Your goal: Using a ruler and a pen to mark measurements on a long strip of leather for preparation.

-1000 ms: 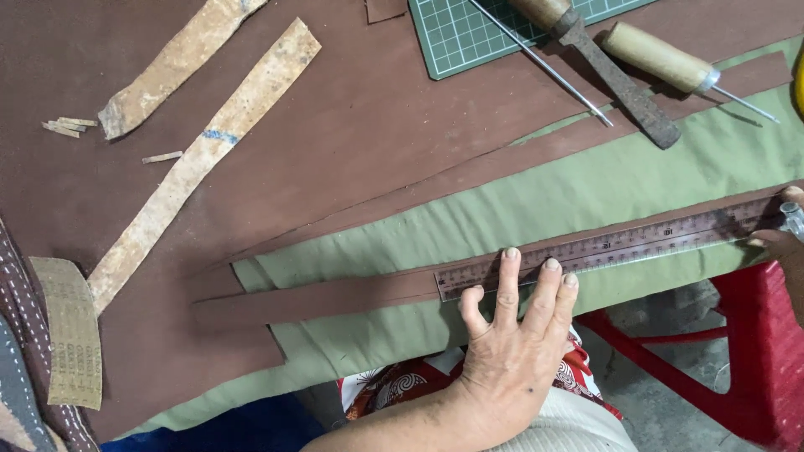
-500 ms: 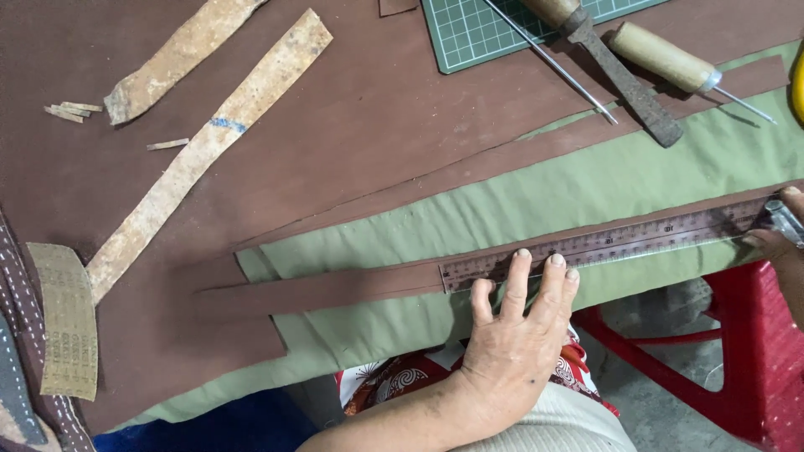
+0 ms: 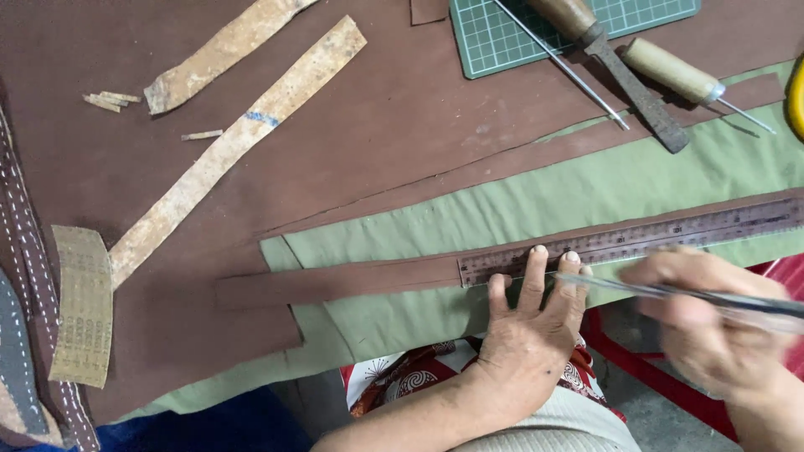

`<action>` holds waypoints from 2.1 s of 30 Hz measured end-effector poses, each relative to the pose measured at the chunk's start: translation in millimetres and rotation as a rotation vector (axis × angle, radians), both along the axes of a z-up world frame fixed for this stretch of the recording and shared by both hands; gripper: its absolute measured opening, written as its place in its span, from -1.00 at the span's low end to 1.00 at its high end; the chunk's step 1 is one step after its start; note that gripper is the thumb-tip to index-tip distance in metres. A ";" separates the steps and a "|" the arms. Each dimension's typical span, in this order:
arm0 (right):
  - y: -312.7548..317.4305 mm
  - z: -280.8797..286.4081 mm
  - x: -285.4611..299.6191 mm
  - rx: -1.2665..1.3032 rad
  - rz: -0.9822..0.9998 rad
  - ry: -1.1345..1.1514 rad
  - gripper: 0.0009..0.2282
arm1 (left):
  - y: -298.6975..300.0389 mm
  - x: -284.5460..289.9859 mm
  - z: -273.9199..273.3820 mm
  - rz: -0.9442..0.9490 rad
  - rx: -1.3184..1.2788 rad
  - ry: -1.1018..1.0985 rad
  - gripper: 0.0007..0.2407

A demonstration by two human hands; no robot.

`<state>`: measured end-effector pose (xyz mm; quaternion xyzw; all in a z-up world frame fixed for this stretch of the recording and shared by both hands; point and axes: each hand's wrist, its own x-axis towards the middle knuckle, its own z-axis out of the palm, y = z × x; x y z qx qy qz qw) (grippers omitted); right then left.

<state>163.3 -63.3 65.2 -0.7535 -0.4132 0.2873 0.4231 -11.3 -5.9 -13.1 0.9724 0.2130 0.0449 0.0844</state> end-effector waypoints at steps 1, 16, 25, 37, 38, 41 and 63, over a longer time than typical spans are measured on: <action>12.6 -4.1 -4.9 0.089 0.096 -0.079 -0.72 | -1.2 0.5 -0.9 0.001 -0.010 -0.016 -0.38; 85.7 -30.2 -38.3 0.321 0.503 -0.160 -0.77 | -8.1 10.7 -11.0 0.104 0.001 0.026 -0.49; 87.1 -30.5 -38.4 0.326 0.550 -0.206 -0.78 | -9.3 11.1 -12.0 0.086 0.014 0.090 -0.51; 78.5 -20.4 -19.5 0.276 0.528 -0.205 -0.85 | -5.8 3.2 -12.0 0.011 -0.093 0.038 -0.42; 77.7 -20.2 -16.8 0.270 0.529 -0.222 -0.84 | -6.6 0.9 -15.1 -0.045 -0.150 0.088 -0.38; 74.2 -18.0 -9.3 0.252 0.508 -0.242 -0.84 | 1.5 5.2 0.1 0.009 -0.111 0.028 -0.41; 58.0 -11.8 25.6 0.194 0.450 -0.298 -0.82 | 5.8 8.1 6.7 0.029 0.126 0.075 -0.15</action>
